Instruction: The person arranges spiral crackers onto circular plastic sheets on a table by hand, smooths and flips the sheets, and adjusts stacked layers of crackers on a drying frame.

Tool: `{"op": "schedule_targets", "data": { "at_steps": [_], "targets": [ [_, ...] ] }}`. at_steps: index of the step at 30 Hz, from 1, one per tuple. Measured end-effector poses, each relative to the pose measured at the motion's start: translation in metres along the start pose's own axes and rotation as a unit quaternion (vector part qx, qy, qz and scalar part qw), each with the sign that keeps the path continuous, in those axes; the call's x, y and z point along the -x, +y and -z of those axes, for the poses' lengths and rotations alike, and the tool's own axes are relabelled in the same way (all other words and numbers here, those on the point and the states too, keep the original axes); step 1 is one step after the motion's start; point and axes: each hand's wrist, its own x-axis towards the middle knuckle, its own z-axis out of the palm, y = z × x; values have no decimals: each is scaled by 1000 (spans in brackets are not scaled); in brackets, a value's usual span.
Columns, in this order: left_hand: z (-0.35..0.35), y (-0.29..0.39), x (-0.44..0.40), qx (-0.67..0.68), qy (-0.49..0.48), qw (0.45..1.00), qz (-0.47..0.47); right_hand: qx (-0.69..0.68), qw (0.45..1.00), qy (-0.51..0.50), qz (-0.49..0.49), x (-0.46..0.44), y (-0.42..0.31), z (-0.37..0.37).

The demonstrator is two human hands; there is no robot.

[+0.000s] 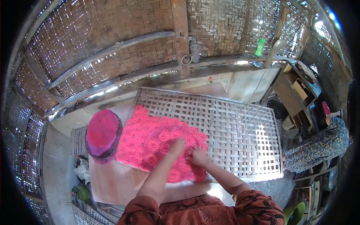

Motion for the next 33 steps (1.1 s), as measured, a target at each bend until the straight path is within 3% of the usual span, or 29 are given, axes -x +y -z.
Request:
{"op": "schedule_targets", "data": {
  "at_steps": [3, 5, 7, 10, 11, 12, 14, 15, 16, 17, 18, 19, 20, 22, 24, 26, 27, 28, 29, 31, 32, 33],
  "targets": [
    [-9, 8, -8, -87, -41, 995, -24, 45, 997, 4, 68, 1, 6, -12],
    [-11, 7, -11, -176, -41, 982, -58, 113, 986, -53, 110, -2, 9, -22],
    [-21, 2, -13, -189, -38, 978, -75, 125, 984, 1, 128, -2, 14, -31],
    [-22, -2, -14, -181, -19, 977, -112, 9, 992, 97, 86, -15, 35, -46],
    [-21, -4, -16, -157, -5, 979, -131, -155, 984, 78, -36, -15, 41, -28],
    [-20, -8, -20, -156, -4, 979, -133, -312, 936, 56, -155, -14, 53, -19],
    [-19, -17, -27, -78, -67, 990, -92, -619, 758, -10, -204, -23, 112, -24],
    [-19, -22, -31, -76, -68, 991, -91, -676, 701, 21, -226, -25, 112, 1],
    [-17, -29, -36, 22, -64, 997, -40, -707, 667, 27, -231, -34, 137, -8],
    [-18, -36, -40, 119, -58, 991, 13, -680, 676, 87, -271, -39, 130, 20],
    [-23, -49, -47, 120, -59, 991, 14, -649, 715, 92, -244, -50, 138, 22],
    [-28, -63, -54, 193, 3, 980, 46, -616, 752, 97, -215, -60, 145, 24],
    [-30, -71, -59, 265, 64, 959, 78, -617, 751, 97, -215, -67, 139, 33],
    [-13, -66, -75, 292, 69, 947, 115, -648, 716, 146, -216, -78, 118, 52],
    [3, -58, -90, 354, 79, 911, 195, -650, 717, 137, -213, -93, 133, 32],
    [8, -57, -103, 339, 95, 917, 187, -652, 717, 130, -212, -108, 156, -2],
    [7, -56, -107, 325, 111, 922, 180, -492, 846, 131, -158, -113, 170, -19],
    [2, -57, -112, 325, 111, 922, 180, -309, 938, 126, -96, -117, 177, -28],
    [-6, -59, -117, 382, 103, 901, 182, -309, 938, 125, -96, -118, 165, -16],
    [-9, -41, -122, 440, 94, 874, 185, -426, 881, 75, -189, -115, 116, 39],
    [9, -11, -120, 558, 65, 796, 225, -425, 882, 72, -191, -117, 101, 59],
    [18, 6, -119, 663, 35, 701, 259, -607, 768, 41, -198, -120, 87, 77]
  ]
}}
